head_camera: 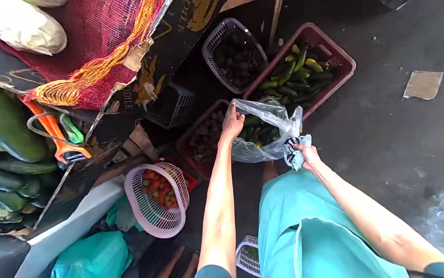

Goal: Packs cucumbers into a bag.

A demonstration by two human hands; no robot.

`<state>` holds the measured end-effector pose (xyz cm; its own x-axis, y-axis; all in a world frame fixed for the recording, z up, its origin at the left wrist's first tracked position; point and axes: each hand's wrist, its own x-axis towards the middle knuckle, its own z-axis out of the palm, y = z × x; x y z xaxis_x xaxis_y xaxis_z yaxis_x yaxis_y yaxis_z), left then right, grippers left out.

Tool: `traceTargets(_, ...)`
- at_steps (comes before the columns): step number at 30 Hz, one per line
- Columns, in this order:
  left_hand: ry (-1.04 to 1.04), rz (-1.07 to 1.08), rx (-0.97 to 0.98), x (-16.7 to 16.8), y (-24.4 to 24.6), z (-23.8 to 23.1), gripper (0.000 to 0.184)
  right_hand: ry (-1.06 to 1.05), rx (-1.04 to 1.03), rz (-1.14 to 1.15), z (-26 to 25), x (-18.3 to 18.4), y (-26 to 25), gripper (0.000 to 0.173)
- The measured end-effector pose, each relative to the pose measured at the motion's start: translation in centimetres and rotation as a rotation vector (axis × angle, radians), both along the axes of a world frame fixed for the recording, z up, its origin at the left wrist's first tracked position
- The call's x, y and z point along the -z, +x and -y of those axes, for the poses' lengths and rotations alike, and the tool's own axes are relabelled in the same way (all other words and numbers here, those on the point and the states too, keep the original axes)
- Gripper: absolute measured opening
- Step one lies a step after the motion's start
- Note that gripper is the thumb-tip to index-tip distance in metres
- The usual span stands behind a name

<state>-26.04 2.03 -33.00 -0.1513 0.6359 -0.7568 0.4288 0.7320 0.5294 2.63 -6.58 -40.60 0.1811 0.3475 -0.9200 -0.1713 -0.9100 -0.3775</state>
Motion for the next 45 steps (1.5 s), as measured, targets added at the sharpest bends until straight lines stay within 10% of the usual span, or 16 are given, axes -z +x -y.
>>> traceTargets(4,0.275,-0.288,-0.179,-2.7,0.8,1.2,0.027,0.035,-0.122,0.054,-0.5,-0.5,-0.2,0.046)
traceTargets(7,0.439,-0.703,-0.165,-1.5,2.2,5.5,0.078,-0.028,-0.431,0.053,-0.6,-1.0,-0.6,0.074)
traceTargets(13,0.13,-0.748,-0.405,3.0,4.0,13.1,0.109,-0.098,-0.614,-0.045,1.9,-4.0,-0.7,0.049)
traceTargets(16,0.584,-0.824,-0.083,3.7,5.6,16.1,0.056,-0.045,-0.544,0.052,3.1,-4.0,-0.1,0.047)
traceTargets(19,0.769,-0.468,0.319,3.5,7.8,15.6,0.033,0.218,-0.788,0.372,3.0,-4.4,0.6,0.061)
traceTargets(23,0.273,-0.245,0.816,3.8,8.4,14.5,0.036,0.966,-1.01,0.686,1.1,-4.8,0.1,0.057)
traceTargets(28,-0.007,-0.154,0.963,3.0,6.7,15.2,0.029,1.467,-1.547,0.194,-2.4,-4.1,-2.2,0.018)
traceTargets(32,-0.065,-0.119,0.949,2.0,5.5,15.8,0.029,0.758,-2.226,-0.126,-2.5,-2.6,-4.8,0.039)
traceTargets(34,-0.057,-0.147,0.922,1.4,4.5,16.3,0.028,0.332,-2.343,-0.075,-2.1,-2.0,-5.7,0.071)
traceTargets(36,0.005,-0.187,0.838,0.8,3.0,17.2,0.027,0.103,-2.366,0.036,-2.1,-2.2,-5.8,0.064)
traceTargets(39,0.214,-0.286,0.657,-0.7,0.4,19.1,0.022,0.168,-2.254,0.129,-2.6,-2.7,-4.4,0.027)
traceTargets(45,-0.027,-0.304,0.564,-5.3,-1.8,18.4,0.021,0.668,-1.783,0.41,-5.8,-5.7,-2.0,0.035)
